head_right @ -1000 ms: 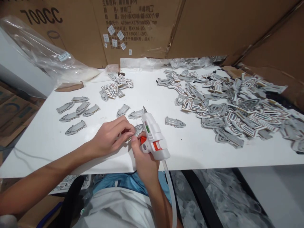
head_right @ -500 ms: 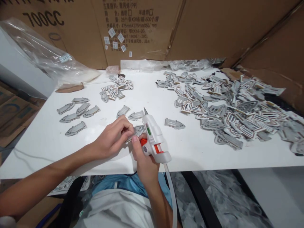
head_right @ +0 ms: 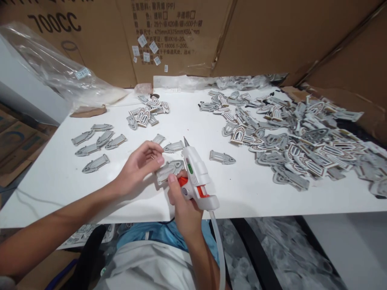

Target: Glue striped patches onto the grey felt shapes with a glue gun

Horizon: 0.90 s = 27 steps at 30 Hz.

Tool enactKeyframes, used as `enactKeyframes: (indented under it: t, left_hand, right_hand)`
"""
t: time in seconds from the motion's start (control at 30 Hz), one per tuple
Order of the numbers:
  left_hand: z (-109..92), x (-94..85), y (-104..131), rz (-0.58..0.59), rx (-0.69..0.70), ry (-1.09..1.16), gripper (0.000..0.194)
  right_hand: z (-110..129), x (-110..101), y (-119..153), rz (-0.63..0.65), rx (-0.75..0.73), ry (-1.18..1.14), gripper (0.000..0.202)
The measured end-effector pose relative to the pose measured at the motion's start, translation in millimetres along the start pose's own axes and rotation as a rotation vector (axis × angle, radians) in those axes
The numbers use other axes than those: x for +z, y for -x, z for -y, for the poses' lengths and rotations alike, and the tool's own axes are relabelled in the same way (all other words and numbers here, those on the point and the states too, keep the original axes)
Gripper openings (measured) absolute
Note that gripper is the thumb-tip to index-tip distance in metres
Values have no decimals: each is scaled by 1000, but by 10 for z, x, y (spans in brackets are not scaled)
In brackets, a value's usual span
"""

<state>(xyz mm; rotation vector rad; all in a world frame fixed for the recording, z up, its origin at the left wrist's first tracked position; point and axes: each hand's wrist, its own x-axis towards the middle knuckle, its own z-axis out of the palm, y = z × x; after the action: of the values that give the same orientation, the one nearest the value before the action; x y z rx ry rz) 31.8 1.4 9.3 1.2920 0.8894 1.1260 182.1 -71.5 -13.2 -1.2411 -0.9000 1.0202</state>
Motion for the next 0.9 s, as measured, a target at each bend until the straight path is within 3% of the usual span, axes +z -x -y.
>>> enactKeyframes:
  t: [0.1,0.43,0.6,0.9]
  left_hand:
    - [-8,35,64,117,-22,-51,32]
    - [-7,48,65,114,-174,48,37]
    - [-8,50,75,129,-217,94,28]
    - [-49,95,57,67,-104,19,18]
  right_hand:
    - [38,-12,9,63,15,-46,32]
    - [49,-90,-11,169,-4,35,30]
    - [30,-94,-23,171,-76,91,23]
    - [50,-111,-14,173,-85,207,27]
